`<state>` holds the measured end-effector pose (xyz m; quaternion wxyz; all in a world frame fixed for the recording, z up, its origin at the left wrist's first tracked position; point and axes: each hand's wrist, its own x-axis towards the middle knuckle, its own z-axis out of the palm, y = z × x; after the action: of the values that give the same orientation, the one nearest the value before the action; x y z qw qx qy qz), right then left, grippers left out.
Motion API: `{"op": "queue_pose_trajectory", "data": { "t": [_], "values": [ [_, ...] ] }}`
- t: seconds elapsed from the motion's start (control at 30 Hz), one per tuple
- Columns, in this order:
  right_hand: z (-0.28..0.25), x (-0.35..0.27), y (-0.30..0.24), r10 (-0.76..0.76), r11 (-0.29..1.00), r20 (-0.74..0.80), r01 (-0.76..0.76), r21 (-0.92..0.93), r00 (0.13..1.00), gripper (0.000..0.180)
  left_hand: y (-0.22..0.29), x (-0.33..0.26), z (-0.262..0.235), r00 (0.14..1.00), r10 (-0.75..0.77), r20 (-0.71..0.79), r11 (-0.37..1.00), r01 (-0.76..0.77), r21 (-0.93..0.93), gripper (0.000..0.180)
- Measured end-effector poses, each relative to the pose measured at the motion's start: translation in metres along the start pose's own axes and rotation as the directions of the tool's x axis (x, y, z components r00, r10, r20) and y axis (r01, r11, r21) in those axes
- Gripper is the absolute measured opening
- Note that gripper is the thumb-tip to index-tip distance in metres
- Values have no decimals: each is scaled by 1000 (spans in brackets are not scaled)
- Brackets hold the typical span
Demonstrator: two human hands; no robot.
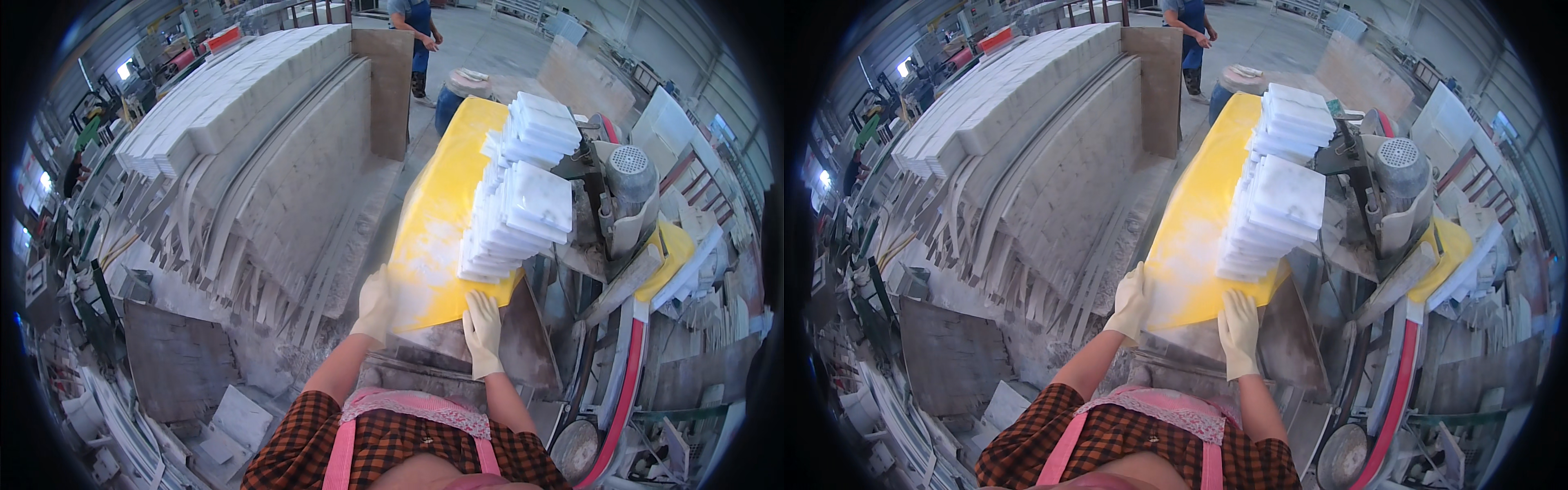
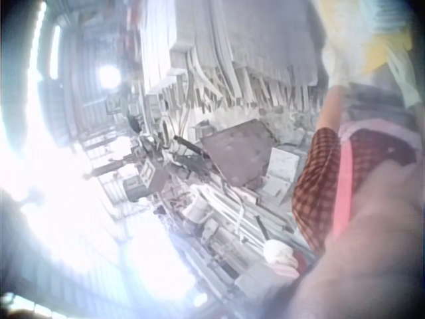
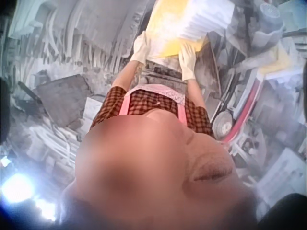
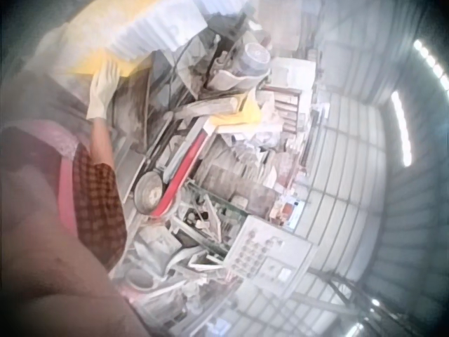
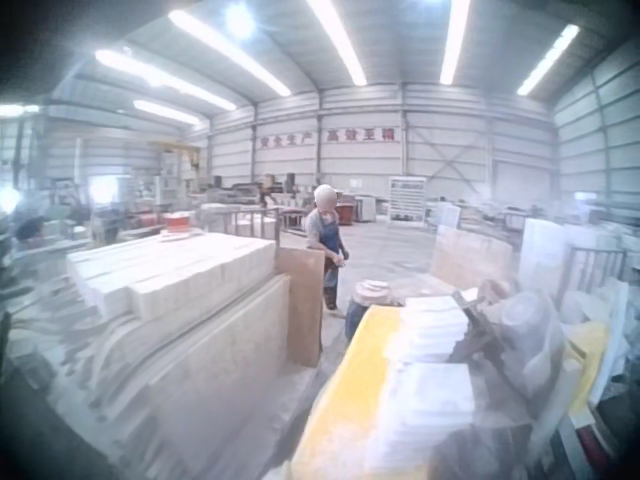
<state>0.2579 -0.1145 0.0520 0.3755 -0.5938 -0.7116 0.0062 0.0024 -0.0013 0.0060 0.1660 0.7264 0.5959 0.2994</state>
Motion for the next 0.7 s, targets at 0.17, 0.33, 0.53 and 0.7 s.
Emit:
{"op": "queue_pose_trajectory", "data": {
  "t": [0.17, 0.33, 0.53, 0.7],
  "values": [
    [1, -1, 2, -9, 1000, 6, 9, -1, 1000, 36, -4, 0, 3, 999, 28, -17, 999, -29, -19, 40],
    [1, 0, 2, -14, 1000, 10, 15, -14, 1000, 34, -3, -1, 1, 1000, 26, -10, 999, -27, -31, 41],
    [0, 2, 1, -22, 1000, -1, 22, -18, 1000, 33, -1, 0, -2, 1000, 8, -4, 998, -8, -65, 42],
    [0, 1, 0, -22, 999, -1, 22, -24, 1000, 33, -1, 0, -1, 1000, -14, 19, 1000, 14, -26, 45]
  ]
}}
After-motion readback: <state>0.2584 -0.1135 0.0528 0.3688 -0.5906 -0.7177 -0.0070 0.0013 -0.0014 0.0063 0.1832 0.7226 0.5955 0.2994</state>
